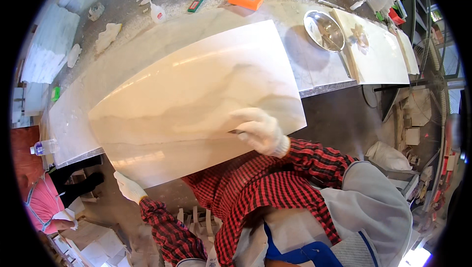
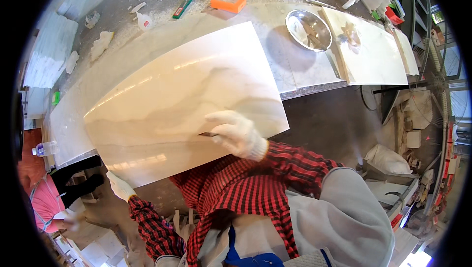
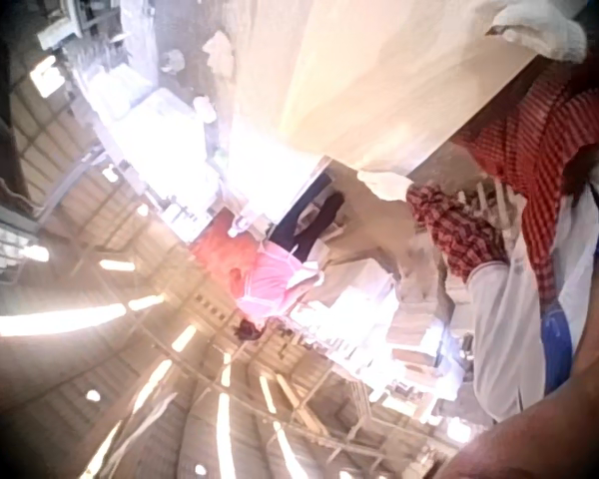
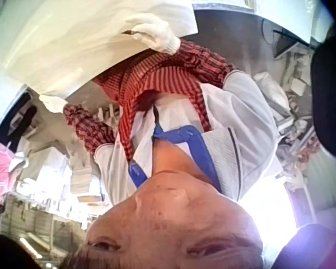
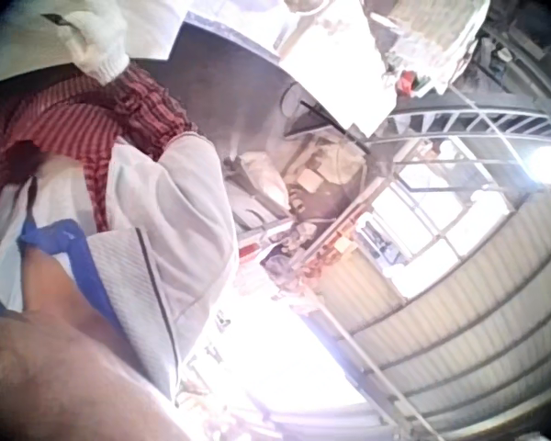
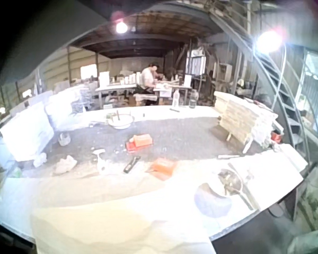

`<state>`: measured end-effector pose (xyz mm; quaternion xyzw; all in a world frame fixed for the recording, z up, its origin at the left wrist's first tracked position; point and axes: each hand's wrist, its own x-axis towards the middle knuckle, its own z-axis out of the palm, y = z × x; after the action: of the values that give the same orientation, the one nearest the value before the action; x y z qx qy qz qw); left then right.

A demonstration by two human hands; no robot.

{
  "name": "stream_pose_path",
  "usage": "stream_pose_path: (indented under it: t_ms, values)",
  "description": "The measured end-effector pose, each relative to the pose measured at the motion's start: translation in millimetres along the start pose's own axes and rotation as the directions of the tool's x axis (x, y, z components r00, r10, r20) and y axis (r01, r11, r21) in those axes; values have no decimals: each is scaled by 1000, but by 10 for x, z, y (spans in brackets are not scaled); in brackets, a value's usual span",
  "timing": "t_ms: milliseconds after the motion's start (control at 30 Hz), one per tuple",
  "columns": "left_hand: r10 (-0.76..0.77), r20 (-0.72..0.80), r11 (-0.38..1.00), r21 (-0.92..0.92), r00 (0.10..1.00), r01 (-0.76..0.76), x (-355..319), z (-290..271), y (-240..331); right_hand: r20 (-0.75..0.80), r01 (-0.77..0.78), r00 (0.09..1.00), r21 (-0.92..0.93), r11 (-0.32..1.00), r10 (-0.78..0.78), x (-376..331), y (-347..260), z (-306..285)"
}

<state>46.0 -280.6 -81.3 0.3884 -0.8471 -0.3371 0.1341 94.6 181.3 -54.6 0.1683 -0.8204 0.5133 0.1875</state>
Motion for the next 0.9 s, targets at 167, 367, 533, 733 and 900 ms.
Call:
stream_pose_path:
  t_ms: [167, 367, 533, 733, 900]
  values:
    - [-33, 10, 999, -7, 999, 33, 44, 22, -37, -155, -135, 983, -273, 953, 94, -388, 294, -629]
    - [-74, -16, 997, -28, 997, 73, -77, 4, 106, -415, -213, 908, -339, 916, 57, -42, 233, -967]
    - [-46, -42, 999, -10, 998, 45, -14, 28, 23, -237, -248, 929, 175, 953, 286, 343, 16, -185]
    - [-95, -17, 995, -16, 995, 95, -105, 28, 190, 9, -97, 995, 278, 956, 98, 945, -123, 937]
    - [-85, -36, 996, -30, 996, 84, -87, 60, 114, 58, -38, 998, 230, 972, 25, 1356, 19, 1147]
